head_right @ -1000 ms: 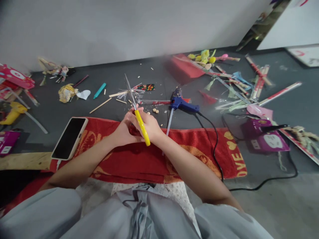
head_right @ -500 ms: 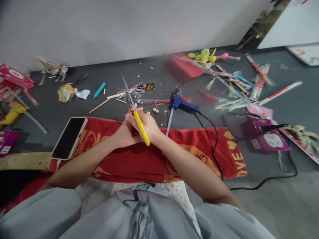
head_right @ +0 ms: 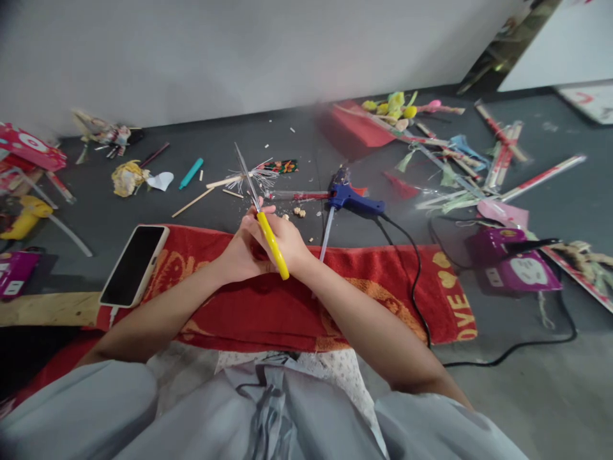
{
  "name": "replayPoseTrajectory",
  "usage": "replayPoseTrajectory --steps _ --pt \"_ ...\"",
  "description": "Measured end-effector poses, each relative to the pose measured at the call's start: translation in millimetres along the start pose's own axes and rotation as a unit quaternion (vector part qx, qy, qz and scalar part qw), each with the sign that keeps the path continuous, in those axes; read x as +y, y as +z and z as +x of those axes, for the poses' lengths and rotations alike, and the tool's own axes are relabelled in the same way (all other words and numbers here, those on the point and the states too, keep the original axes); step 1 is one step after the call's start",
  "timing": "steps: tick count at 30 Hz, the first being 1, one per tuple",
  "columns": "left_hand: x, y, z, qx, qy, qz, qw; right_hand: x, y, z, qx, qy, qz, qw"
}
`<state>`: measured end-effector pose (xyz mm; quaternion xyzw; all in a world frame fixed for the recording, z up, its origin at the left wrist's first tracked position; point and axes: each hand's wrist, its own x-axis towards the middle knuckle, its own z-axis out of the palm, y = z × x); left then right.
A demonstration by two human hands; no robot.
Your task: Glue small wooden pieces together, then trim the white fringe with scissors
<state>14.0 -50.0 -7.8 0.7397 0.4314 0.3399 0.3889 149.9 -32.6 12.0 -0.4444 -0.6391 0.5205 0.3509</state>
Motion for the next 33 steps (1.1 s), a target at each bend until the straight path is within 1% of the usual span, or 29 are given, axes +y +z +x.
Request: replayPoseTrajectory --steps 3,5,7,8,10,12,14,16,17,19,20,23,26,29,33 --pt "-5 -2.1 4 -0.002 0.019 -0.019 1.000 -3 -3 -1 -0.006 0.002 -0.037 0.999" --pt "-12 -4.9 7 -0.004 0.060 -0.057 0.997 -6 -6 -2 -0.002 0.006 -0.074 0.997" --pt "-20 -9.9 12 0.016 0.103 -0.077 0.992 -11 -10 -2 0.002 0.028 -0.112 0.993" --pt "-24 -13.3 14 0.041 0.117 -0.074 0.990 -13 -13 -2 0.004 0.042 -0.127 0.991" --pt "-29 -21.8 19 0.108 0.140 -0.055 0.983 -17 -16 -3 0.011 0.065 -0.158 0.985" --pt "-29 -31.7 23 0.176 0.147 -0.017 0.973 -20 -19 -4 0.024 0.071 -0.199 0.977" --pt "-23 -41.6 25 0.238 0.145 0.045 0.959 -22 -19 -5 0.037 0.068 -0.246 0.966" --pt "-14 -50.2 24 0.282 0.149 0.124 0.940 -22 -19 -7 0.046 0.051 -0.283 0.957" --pt "-9 -53.7 23 0.292 0.156 0.175 0.927 -22 -18 -8 0.050 0.039 -0.298 0.953" --pt "-2 -58.6 19 0.298 0.192 0.255 0.900 -20 -17 -9 0.057 0.012 -0.321 0.945" --pt "1 -60.0 18 0.294 0.199 0.281 0.892 -20 -17 -9 0.059 0.001 -0.330 0.942" --pt "3 -61.5 14 0.271 0.196 0.330 0.883 -19 -17 -10 0.066 -0.018 -0.348 0.935" --pt "2 -60.8 14 0.258 0.196 0.358 0.876 -18 -19 -9 0.072 -0.026 -0.353 0.933" --pt "2 -59.9 15 0.248 0.197 0.360 0.878 -16 -20 -9 0.078 -0.033 -0.354 0.932" --pt "4 -58.9 16 0.218 0.178 0.336 0.899 -13 -20 -8 0.080 -0.048 -0.345 0.934"
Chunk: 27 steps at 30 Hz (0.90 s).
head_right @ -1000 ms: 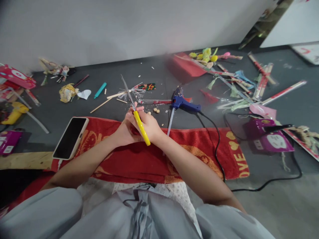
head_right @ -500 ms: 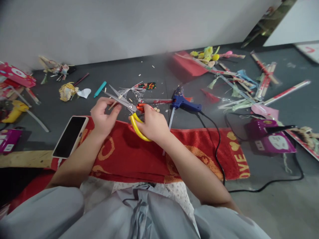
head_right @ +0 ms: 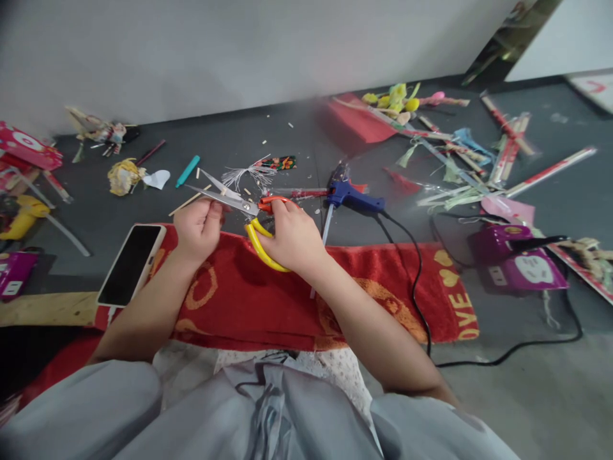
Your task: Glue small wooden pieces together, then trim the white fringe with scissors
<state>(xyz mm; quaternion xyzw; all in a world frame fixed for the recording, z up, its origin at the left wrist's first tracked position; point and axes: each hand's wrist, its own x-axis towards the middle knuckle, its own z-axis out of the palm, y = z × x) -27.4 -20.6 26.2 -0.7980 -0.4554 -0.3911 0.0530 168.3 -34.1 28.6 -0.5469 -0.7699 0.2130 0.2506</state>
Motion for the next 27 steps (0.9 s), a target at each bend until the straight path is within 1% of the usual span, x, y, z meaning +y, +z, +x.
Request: replayPoseTrajectory --steps 8,12,16,27 --pt "0.6 -1.0 0.5 -0.018 0.012 -0.030 0.999 1.3 3.1 -0.8 0.017 -0.026 0.015 0.999" --pt "0.0 -1.8 0.0 -0.023 -0.001 -0.058 0.998 -0.4 1.1 -2.1 0.006 -0.030 0.026 0.999" --pt "0.4 -3.3 0.2 -0.047 -0.031 -0.056 0.997 -2.2 -1.3 -2.5 -0.010 -0.022 0.033 0.999" --pt "3.0 -4.0 5.5 -0.088 -0.061 -0.091 0.990 -6.3 -5.3 -0.1 -0.042 0.021 0.013 0.999"
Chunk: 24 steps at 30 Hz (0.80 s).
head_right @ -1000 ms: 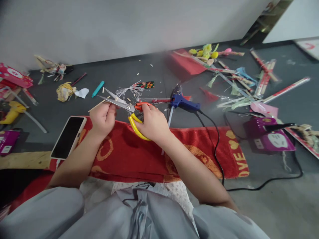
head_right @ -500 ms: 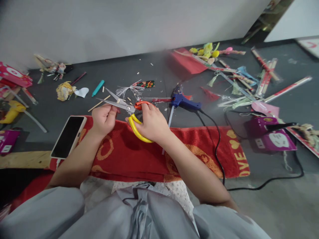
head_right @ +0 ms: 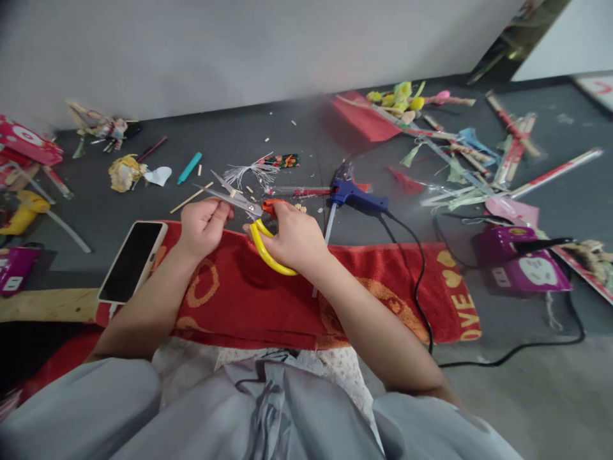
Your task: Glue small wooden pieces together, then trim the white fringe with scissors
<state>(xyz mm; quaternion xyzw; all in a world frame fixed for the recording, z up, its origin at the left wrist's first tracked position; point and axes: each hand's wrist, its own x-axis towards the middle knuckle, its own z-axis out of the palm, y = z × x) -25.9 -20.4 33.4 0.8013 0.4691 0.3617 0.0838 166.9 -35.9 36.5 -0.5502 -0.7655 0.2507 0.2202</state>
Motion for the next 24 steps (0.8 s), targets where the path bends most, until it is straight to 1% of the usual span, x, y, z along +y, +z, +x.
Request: replayPoseTrajectory --steps 6,13,19,24 --pt "-1.3 0.8 -0.7 0.002 0.008 0.003 1.000 -2.0 -2.0 0.5 -0.020 0.024 -0.030 0.999" --pt "-5.2 1.2 -1.0 0.003 -0.016 0.009 1.000 -4.8 -4.4 0.2 -0.042 0.050 -0.061 0.996" --pt "-6.9 2.6 0.0 0.019 -0.005 0.008 1.000 -4.1 -2.7 0.3 -0.044 0.048 -0.077 0.995" --pt "-5.8 1.3 1.5 -0.002 -0.020 0.002 1.000 -2.2 -0.9 1.3 -0.045 0.039 -0.085 0.995"
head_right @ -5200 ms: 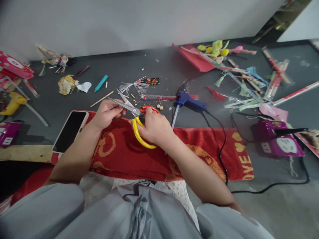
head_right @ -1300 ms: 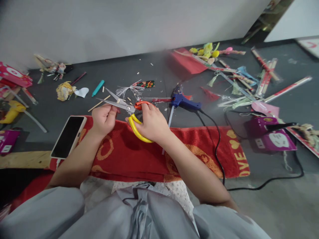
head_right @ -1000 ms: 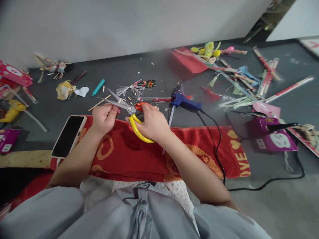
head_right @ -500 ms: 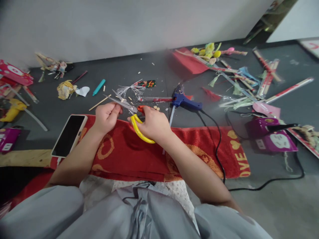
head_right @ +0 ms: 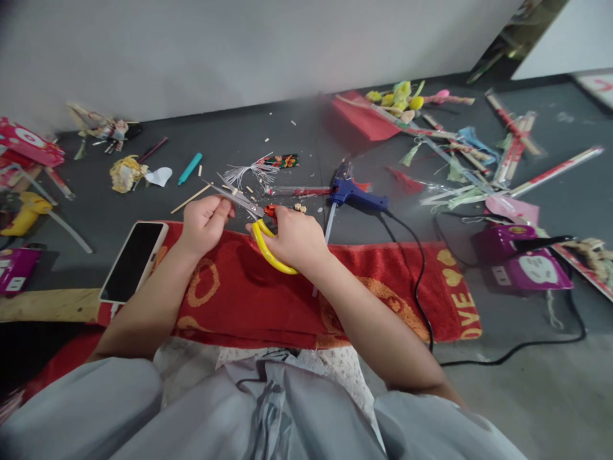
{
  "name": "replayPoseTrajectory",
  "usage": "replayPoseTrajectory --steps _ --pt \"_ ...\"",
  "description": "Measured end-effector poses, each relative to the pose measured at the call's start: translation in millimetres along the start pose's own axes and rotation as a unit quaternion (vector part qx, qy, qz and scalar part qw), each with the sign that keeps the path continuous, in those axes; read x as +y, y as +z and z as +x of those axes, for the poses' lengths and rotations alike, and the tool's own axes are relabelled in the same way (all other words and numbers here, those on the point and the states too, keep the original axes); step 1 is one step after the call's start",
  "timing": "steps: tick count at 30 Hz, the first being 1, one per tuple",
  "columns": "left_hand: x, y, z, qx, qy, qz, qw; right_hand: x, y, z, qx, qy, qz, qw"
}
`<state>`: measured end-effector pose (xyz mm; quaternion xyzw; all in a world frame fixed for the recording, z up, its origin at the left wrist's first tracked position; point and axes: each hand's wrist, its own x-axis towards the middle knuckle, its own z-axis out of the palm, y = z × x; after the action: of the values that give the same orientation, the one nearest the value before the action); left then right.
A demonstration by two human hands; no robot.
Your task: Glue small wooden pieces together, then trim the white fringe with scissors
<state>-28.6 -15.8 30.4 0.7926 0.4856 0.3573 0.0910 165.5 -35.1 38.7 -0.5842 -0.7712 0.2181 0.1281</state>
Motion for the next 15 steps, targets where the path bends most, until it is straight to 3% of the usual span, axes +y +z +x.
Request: replayPoseTrajectory --steps 15 --pt "4.6 3.4 -3.6 0.030 0.022 0.058 0.998 1.6 0.8 -0.1 0.024 -0.009 -0.028 0.999"
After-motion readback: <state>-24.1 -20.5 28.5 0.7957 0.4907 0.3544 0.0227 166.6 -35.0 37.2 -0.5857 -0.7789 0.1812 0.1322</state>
